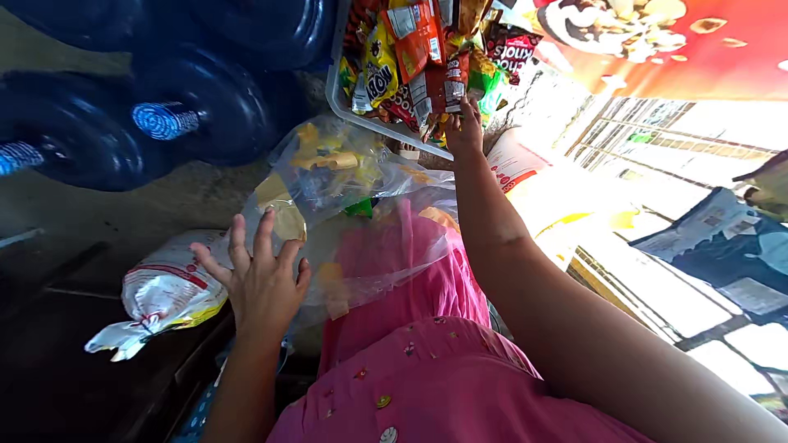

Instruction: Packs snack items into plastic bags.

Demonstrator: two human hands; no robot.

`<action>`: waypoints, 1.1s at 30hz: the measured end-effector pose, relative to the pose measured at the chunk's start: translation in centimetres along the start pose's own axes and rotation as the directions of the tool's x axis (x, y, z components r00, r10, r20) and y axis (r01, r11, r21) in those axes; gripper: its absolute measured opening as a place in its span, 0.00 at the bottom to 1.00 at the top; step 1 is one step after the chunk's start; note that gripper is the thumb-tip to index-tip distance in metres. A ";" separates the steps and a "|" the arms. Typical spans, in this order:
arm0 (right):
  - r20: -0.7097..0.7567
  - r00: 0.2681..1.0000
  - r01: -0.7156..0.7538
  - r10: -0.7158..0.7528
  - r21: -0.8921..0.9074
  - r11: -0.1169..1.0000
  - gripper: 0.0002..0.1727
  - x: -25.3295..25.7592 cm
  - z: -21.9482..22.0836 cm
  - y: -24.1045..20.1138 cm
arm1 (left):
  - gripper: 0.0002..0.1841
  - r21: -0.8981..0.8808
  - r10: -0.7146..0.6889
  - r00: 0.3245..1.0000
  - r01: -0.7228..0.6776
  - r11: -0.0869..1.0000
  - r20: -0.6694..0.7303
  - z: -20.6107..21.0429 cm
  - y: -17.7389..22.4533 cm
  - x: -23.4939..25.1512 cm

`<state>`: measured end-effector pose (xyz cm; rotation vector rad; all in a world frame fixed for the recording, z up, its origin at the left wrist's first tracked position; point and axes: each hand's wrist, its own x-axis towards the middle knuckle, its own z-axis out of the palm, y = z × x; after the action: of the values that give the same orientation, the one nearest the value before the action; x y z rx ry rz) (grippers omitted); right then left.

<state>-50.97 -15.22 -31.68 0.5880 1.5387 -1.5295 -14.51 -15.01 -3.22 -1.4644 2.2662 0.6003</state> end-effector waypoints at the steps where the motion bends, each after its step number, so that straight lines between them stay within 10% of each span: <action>1: 0.020 1.000 0.002 -0.002 0.000 1.000 0.32 0.3 -0.3 0.2 | 0.11 0.005 -0.006 1.000 0.006 1.000 0.023 0.1 -0.3 0.0; 14: -0.005 0.998 -0.065 0.065 -0.071 0.995 0.24 -4.3 -3.7 -2.8 | 0.37 0.016 -0.039 0.993 0.038 0.999 0.111 -0.5 -2.0 1.9; 18: 0.270 0.960 0.172 -0.078 -0.345 0.923 0.15 -12.8 -5.3 -5.9 | 0.39 -0.016 0.016 0.995 -0.014 1.000 0.094 -1.6 -2.2 4.4; 22: 0.619 0.774 0.502 -0.135 -0.469 0.727 0.11 -22.4 -5.0 -8.0 | 0.38 -0.038 0.056 0.998 -0.054 0.998 0.035 -2.0 -2.2 5.8; 27: 0.904 0.421 0.907 -0.077 -0.419 0.038 0.02 -27.5 -3.6 -3.1 | 0.34 -0.107 0.123 0.992 -0.121 0.987 0.012 -1.7 -3.3 5.7; 30: 0.898 0.363 0.926 0.247 -0.376 0.006 0.07 -26.0 -1.4 -1.0 | 0.34 -0.154 0.160 0.986 -0.151 0.976 0.051 -1.4 -4.0 5.0; 33: 0.930 0.364 0.929 0.060 -0.367 0.048 0.10 -22.1 2.5 -2.7 | 0.36 -0.222 0.157 0.987 -0.145 0.964 0.038 -0.7 -4.7 4.2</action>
<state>-41.24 -12.71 -11.67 -1.5075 1.5571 -0.6525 -11.89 -20.26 -5.56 -1.3589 2.3435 0.9513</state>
